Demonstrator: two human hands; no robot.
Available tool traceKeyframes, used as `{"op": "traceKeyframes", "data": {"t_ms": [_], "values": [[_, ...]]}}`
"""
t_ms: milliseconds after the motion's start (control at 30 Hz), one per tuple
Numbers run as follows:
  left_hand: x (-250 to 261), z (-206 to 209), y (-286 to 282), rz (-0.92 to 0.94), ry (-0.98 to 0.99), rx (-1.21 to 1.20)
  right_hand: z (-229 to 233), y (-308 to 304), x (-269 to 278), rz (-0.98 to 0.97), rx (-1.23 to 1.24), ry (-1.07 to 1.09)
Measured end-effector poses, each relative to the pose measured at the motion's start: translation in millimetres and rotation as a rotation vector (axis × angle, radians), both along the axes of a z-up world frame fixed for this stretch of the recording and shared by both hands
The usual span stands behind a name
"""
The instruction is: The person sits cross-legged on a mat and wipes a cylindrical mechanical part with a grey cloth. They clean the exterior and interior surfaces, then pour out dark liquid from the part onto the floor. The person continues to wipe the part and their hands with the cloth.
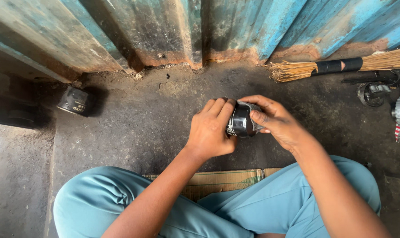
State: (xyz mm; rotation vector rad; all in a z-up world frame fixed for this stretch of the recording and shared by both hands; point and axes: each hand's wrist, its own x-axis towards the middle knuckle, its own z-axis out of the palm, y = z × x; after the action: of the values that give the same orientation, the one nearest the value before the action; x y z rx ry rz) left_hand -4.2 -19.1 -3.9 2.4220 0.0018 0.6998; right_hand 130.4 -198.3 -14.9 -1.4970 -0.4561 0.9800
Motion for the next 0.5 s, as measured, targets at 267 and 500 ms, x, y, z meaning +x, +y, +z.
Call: {"op": "traceKeyframes", "data": {"t_ms": [267, 500], "values": [[1, -1, 0, -0.019, -0.048, 0.007, 0, 1, 0, -0.126, 0.140, 0.181], [1, -1, 3, -0.033, -0.060, 0.008, -14, -4, 0, -0.092, 0.080, 0.025]]}}
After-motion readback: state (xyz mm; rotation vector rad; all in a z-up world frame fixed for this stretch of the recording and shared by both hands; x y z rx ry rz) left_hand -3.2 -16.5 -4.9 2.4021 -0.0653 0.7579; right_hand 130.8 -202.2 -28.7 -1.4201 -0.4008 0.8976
